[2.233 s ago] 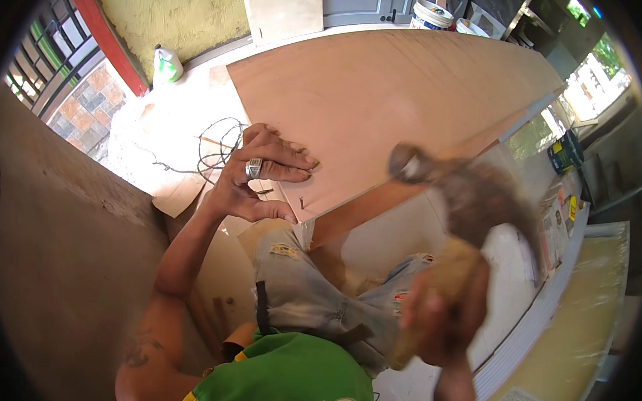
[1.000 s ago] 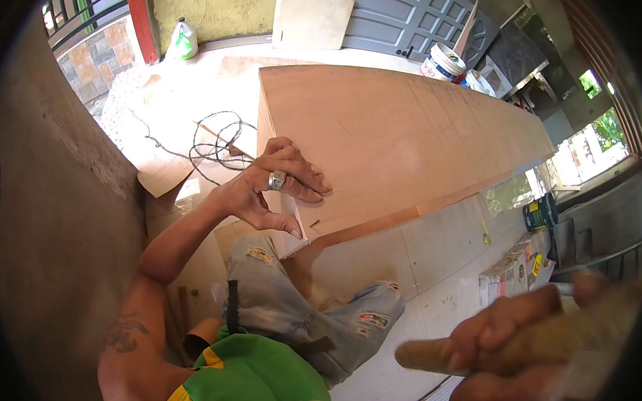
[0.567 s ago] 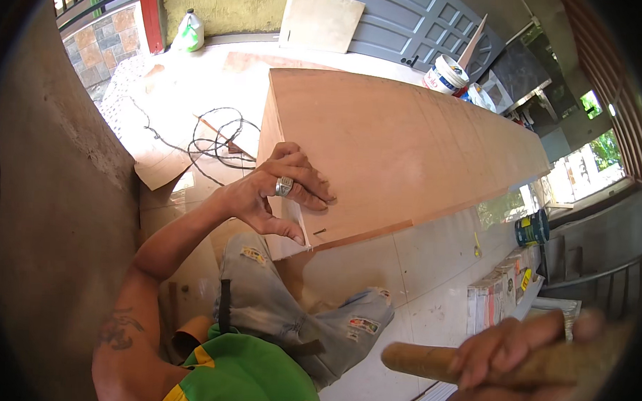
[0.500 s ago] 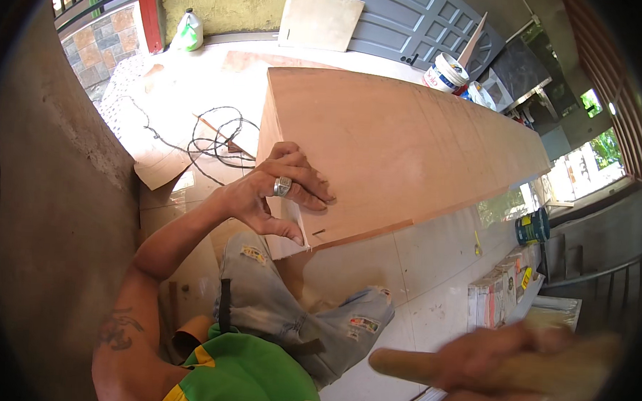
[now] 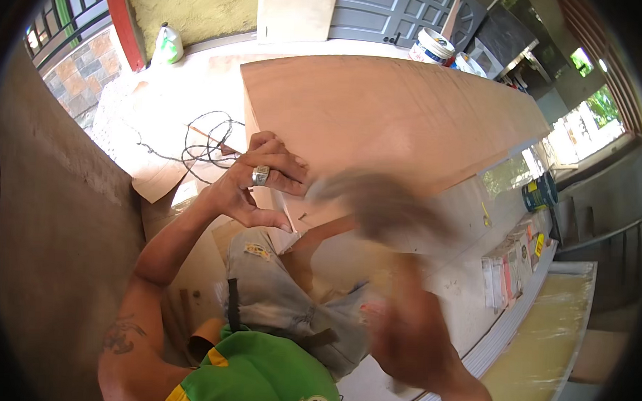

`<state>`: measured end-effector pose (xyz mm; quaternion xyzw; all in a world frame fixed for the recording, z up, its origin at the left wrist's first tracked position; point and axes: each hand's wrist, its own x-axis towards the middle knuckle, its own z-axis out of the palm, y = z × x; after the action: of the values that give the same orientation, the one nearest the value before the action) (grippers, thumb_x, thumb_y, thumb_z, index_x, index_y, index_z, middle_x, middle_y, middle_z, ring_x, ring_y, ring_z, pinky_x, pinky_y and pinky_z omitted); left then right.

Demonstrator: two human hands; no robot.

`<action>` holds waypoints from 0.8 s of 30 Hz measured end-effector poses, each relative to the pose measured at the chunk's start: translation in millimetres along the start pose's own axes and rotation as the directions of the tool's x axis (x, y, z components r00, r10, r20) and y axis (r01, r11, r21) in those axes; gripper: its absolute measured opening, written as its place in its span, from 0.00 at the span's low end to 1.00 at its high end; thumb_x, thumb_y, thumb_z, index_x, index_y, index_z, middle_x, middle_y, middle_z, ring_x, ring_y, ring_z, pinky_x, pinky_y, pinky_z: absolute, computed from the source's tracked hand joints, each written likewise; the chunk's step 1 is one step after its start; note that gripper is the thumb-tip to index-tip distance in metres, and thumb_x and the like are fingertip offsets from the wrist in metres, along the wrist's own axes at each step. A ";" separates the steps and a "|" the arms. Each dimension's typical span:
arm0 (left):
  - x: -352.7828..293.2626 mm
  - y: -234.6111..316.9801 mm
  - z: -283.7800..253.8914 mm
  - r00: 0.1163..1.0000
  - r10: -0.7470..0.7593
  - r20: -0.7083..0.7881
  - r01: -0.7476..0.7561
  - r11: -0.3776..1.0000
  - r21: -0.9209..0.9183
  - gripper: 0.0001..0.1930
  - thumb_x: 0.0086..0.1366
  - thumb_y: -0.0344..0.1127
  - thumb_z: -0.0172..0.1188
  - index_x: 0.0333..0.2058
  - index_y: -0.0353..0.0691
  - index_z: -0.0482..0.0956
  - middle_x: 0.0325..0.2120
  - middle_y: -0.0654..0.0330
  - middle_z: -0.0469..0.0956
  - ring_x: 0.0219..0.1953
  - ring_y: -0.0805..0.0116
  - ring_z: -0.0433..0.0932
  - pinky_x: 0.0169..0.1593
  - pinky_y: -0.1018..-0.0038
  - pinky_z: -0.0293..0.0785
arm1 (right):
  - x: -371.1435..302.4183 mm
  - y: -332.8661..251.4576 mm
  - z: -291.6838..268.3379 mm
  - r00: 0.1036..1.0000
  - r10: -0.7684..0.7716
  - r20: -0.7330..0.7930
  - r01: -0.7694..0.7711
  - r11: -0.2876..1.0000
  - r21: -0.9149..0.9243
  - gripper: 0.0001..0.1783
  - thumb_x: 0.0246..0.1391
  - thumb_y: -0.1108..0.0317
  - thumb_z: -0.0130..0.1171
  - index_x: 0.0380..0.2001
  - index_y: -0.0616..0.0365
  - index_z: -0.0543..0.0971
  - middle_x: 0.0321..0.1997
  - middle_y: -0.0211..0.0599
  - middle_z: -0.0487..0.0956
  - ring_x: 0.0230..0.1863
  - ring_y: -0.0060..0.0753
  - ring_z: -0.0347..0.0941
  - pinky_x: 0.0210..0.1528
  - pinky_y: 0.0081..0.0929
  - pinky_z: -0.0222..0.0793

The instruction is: The person applies glue to the edges of wooden panels, positions a wooden board on top, and hammers a nail into the board using a hammer.

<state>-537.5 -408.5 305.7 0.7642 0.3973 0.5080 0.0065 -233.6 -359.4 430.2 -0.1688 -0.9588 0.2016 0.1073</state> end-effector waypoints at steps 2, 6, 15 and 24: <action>-4.8 -4.1 0.4 1.000 0.001 -0.003 -0.001 1.000 0.000 0.23 0.43 0.49 0.74 0.37 0.43 0.83 0.40 0.66 0.79 0.42 0.69 0.72 0.54 0.68 0.54 | 10.5 -5.7 -2.3 0.973 0.231 0.028 -0.231 0.948 0.220 0.16 0.61 0.57 0.48 0.42 0.59 0.68 0.26 0.32 0.72 0.21 0.20 0.69 0.21 0.30 0.67; -3.5 -0.5 -1.7 1.000 -0.021 0.004 0.022 1.000 -0.002 0.24 0.43 0.50 0.74 0.36 0.43 0.83 0.40 0.66 0.79 0.43 0.69 0.72 0.54 0.67 0.54 | -6.5 -7.0 -26.3 0.831 0.241 -0.501 0.011 0.894 0.447 0.30 0.63 0.43 0.36 0.47 0.61 0.67 0.17 0.27 0.66 0.08 0.17 0.60 0.08 0.15 0.57; -4.0 2.2 2.0 1.000 -0.007 -0.001 0.008 1.000 0.023 0.23 0.43 0.50 0.74 0.36 0.43 0.84 0.39 0.66 0.79 0.43 0.69 0.72 0.53 0.67 0.55 | -1.0 -2.7 0.7 0.990 -0.066 -0.125 0.038 0.976 -0.213 0.17 0.61 0.56 0.45 0.42 0.59 0.68 0.16 0.28 0.68 0.21 0.19 0.68 0.28 0.28 0.67; -15.2 18.4 17.3 0.994 -0.097 -0.043 0.105 0.958 0.267 0.41 0.35 0.62 0.72 0.46 0.42 0.76 0.49 0.59 0.74 0.52 0.60 0.70 0.64 0.58 0.47 | 11.9 -43.5 -29.6 0.611 0.462 -0.643 0.001 0.812 0.584 0.35 0.61 0.42 0.38 0.46 0.70 0.62 0.16 0.34 0.64 0.08 0.22 0.59 0.10 0.16 0.56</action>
<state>-515.5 -423.6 293.1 0.7292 0.5010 0.4597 -0.0771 -248.6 -382.1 476.8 -0.3288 -0.6956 0.3797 0.5137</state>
